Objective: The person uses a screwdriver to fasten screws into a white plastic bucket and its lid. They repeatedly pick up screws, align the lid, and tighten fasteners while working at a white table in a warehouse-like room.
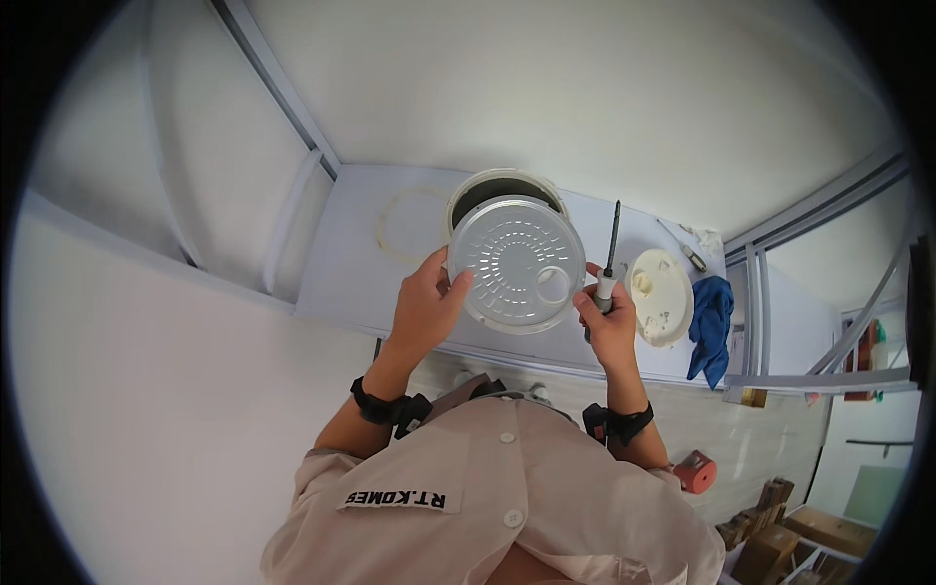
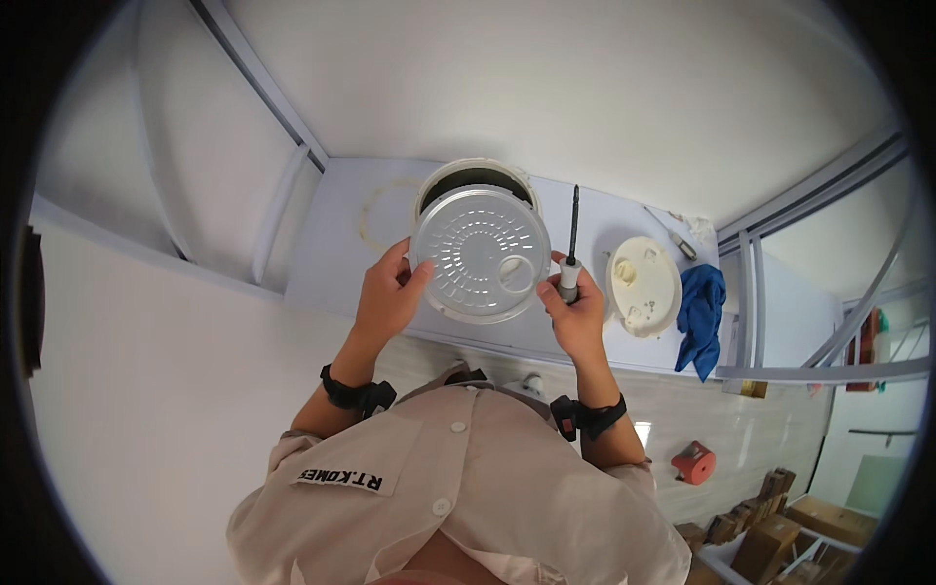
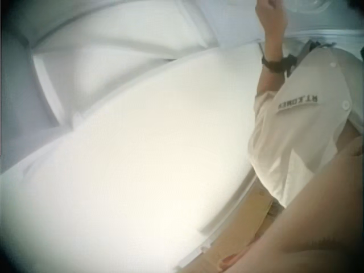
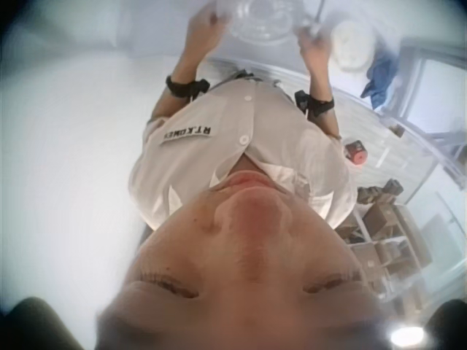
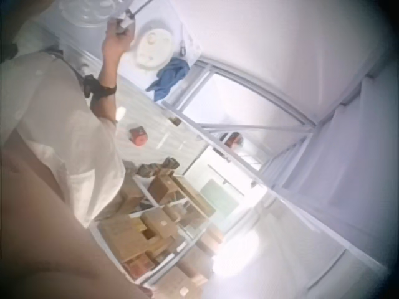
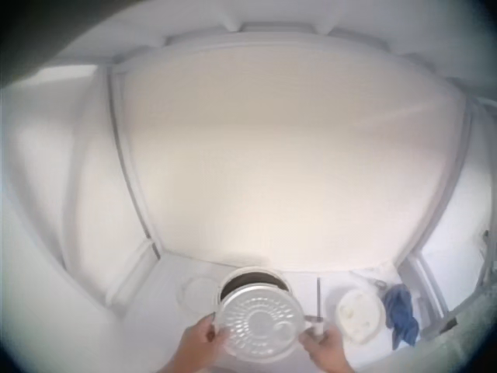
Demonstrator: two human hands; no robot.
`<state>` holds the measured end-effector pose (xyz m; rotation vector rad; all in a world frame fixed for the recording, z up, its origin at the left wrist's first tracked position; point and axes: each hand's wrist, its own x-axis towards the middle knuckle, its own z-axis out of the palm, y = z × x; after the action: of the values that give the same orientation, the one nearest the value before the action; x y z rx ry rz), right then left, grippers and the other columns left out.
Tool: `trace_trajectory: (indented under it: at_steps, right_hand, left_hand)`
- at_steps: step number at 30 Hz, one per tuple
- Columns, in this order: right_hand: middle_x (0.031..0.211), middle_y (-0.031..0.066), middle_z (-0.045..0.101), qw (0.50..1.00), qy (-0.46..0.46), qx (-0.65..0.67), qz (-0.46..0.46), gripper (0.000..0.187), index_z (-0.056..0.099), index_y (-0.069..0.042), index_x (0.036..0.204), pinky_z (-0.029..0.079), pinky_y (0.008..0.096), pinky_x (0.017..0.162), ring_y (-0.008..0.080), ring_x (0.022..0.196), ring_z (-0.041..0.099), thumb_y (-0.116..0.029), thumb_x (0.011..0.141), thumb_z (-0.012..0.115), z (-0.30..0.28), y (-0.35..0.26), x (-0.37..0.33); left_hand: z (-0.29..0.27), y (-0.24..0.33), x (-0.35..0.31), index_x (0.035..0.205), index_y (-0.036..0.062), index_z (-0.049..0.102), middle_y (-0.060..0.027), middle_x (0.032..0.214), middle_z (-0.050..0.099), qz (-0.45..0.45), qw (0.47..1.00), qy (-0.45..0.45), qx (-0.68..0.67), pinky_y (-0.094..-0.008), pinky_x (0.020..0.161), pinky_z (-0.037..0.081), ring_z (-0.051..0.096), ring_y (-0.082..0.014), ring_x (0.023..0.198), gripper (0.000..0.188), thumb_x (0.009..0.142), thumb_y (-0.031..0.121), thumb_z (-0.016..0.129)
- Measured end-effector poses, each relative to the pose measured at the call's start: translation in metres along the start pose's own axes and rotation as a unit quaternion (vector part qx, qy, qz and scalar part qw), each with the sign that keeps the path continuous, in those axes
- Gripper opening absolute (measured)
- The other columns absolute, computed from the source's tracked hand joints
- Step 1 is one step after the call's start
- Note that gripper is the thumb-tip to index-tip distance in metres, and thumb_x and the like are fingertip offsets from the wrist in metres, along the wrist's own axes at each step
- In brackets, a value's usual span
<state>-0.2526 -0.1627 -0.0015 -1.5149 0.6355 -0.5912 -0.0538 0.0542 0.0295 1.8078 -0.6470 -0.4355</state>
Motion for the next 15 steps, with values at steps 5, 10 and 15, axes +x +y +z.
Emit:
trace_trajectory:
  at_steps: [5, 10, 15]
  right_hand:
    - [0.089, -0.0032, 0.065, 1.000, 0.026, 0.004, -0.001, 0.039, 0.069, -0.002, 0.137, 0.049, 0.0240, 0.067, 0.0055, 0.074, 0.057, -0.008, 0.099, 0.077, 0.025, 0.004, -0.006]
    - [0.091, -0.0026, 0.066, 0.997, 0.064, -0.022, -0.023, 0.033, 0.070, -0.002, 0.132, 0.048, 0.0241, 0.070, 0.0055, 0.076, 0.057, -0.007, 0.100, 0.076, 0.037, 0.004, -0.006]
    - [0.097, -0.0003, 0.065, 0.994, 0.063, -0.066, -0.057, 0.030, 0.069, -0.001, 0.130, 0.050, 0.0255, 0.075, 0.0073, 0.082, 0.057, -0.006, 0.101, 0.075, 0.035, 0.006, 0.007]
  left_hand:
    - [-0.021, -0.013, 0.002, 0.162, -0.0083, 0.040, -0.0102, 0.079, 0.076, 0.000, 0.999, -0.025, 0.038, -0.0298, 0.068, 0.053, 0.068, -0.0146, 0.068, 0.080, 0.100, 0.027, 0.075]
    - [-0.016, -0.035, 0.006, 0.161, -0.0078, 0.041, -0.0087, 0.074, 0.072, 0.029, 0.999, -0.022, 0.016, -0.0304, 0.067, 0.053, 0.066, -0.0162, 0.065, 0.082, 0.099, 0.031, 0.078]
    - [-0.012, -0.038, 0.011, 0.159, -0.0074, 0.045, -0.0050, 0.074, 0.069, 0.051, 0.997, -0.037, 0.054, -0.0259, 0.066, 0.051, 0.060, -0.0095, 0.066, 0.076, 0.100, 0.023, 0.080]
